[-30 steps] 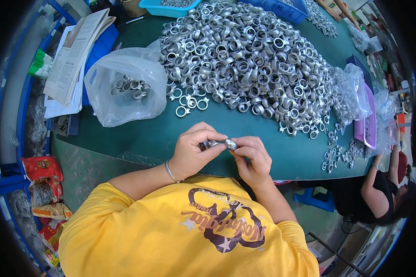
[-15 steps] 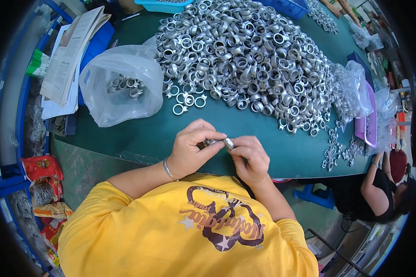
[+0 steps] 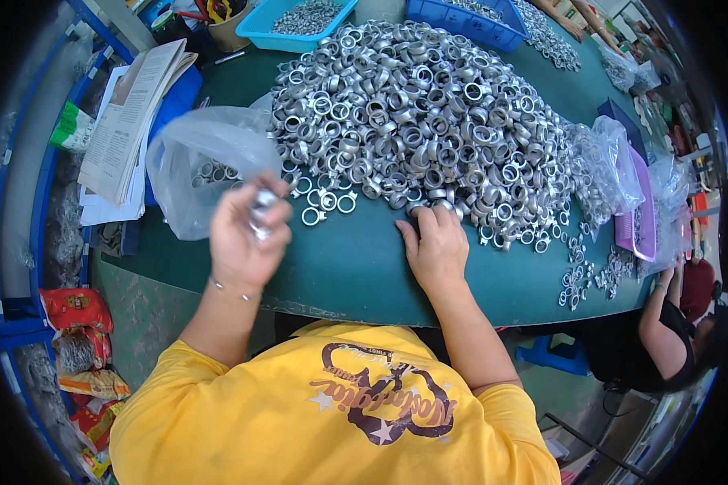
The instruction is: The person takes small metal components from a large pile on a table and places them one at a time into a clear plastic bag.
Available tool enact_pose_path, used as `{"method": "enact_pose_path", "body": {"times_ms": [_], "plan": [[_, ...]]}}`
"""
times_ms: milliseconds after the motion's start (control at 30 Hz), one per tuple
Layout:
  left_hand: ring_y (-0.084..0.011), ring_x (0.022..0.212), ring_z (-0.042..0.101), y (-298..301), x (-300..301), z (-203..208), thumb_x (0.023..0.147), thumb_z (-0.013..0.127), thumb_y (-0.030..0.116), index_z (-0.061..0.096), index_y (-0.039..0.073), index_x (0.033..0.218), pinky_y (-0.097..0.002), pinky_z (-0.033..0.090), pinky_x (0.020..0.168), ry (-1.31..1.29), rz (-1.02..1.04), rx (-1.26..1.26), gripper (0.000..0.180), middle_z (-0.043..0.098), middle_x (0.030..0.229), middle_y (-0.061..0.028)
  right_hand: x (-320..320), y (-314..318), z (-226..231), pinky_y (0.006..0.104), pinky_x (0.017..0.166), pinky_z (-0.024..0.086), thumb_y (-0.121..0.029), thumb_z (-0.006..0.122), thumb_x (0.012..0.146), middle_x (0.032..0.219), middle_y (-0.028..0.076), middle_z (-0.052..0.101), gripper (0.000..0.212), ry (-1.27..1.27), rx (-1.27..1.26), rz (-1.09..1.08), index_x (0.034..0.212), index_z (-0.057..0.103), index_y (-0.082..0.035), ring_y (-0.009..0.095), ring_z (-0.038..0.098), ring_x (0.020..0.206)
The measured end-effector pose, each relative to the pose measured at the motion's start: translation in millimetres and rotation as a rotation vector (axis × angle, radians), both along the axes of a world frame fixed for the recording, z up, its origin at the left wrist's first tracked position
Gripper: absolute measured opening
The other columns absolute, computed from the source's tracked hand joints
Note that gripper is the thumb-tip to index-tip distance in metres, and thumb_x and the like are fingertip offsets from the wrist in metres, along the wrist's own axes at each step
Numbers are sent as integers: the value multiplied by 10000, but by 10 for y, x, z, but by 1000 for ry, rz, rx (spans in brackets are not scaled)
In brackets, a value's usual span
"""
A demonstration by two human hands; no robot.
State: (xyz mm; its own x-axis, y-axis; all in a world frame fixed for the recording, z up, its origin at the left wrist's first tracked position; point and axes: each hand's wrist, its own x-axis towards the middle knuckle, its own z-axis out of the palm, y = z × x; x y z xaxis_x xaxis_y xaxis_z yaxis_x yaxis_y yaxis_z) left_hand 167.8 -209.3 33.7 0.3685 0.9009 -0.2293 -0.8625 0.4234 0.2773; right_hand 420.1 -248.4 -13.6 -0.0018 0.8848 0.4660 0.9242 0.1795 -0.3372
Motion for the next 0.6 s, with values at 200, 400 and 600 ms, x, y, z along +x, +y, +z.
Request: {"method": "enact_pose_path", "body": {"times_ms": [200,400,600], "plan": [[-119,566,421,298,-360,261,856,454,112,494,-8,974,-217,309,372,195,167,-65,173,504,895,-110,37,-5,37,359,578,445,-149,705,670,740,96,527,160,32,1,-18,711,586,-49,274,525,689],[-101,487,378,275,-620,312,838,487,119,483,34,870,-198,261,352,380,143,44,91,482,774,-77,59,-257,76,224,675,460,-2,649,752,948,91,580,76,983,-265,174,816,610,12,129,562,815],[-88,519,384,607,-615,109,793,514,57,469,37,901,-197,265,408,842,547,8,119,483,747,-55,46,-387,83,259,773,474,69,606,771,1080,141,553,176,1423,-239,406,928,547,15,159,565,913]]}}
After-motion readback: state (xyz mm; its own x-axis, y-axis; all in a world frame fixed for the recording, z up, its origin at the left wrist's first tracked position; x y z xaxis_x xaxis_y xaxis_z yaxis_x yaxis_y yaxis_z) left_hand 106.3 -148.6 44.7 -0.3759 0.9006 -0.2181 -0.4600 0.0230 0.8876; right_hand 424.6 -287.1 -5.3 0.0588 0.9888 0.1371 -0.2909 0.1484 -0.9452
